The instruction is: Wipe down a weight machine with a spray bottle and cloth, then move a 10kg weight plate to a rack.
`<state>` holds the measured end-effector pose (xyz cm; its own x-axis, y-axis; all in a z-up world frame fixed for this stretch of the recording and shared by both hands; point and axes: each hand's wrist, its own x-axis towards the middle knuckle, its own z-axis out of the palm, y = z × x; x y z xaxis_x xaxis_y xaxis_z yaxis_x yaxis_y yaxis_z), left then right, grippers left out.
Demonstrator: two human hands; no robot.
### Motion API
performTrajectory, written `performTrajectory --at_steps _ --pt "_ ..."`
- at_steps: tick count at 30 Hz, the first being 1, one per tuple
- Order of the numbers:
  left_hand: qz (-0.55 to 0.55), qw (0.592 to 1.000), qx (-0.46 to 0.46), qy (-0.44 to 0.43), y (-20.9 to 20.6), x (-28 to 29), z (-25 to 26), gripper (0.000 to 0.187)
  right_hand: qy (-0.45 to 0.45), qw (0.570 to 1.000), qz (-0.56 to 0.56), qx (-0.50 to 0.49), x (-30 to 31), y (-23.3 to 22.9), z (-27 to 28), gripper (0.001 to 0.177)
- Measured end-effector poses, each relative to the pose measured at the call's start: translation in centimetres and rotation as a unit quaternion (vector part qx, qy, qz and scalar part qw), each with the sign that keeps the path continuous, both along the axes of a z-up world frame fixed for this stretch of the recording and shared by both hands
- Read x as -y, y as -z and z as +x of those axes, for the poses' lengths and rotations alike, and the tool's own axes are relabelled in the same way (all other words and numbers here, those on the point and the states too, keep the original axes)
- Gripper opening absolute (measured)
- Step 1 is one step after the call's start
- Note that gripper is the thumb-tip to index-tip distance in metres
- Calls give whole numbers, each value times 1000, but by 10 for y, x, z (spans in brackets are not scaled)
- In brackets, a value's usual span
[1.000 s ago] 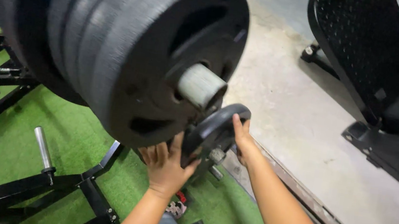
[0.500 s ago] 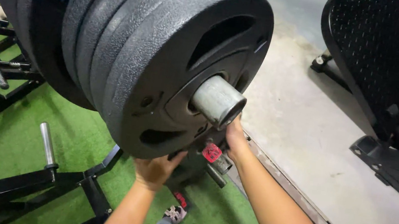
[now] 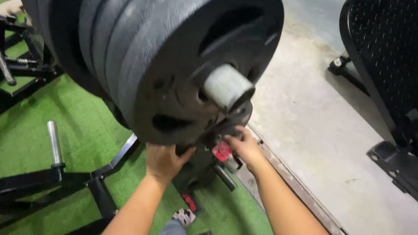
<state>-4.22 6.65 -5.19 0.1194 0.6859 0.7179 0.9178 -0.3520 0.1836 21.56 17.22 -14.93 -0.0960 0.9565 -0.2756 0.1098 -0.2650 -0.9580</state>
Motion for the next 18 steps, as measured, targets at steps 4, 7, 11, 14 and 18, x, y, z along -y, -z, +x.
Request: performTrajectory --at_steps 4,7,11,14,18 --pt "-71 997 7 -28 19 2 -1 74 -77 969 102 213 42 -24 -16 79" --pt "-86 995 -3 -45 16 3 -2 88 -112 930 200 286 51 -16 -18 88" --pt "-110 992 -7 -62 11 5 5 94 -84 953 188 221 51 -9 -8 97" --pt "-144 985 -8 -90 15 6 7 99 -93 969 197 113 48 4 1 98" --pt "-155 984 11 -85 9 18 7 107 -98 980 121 120 57 -28 -1 109"
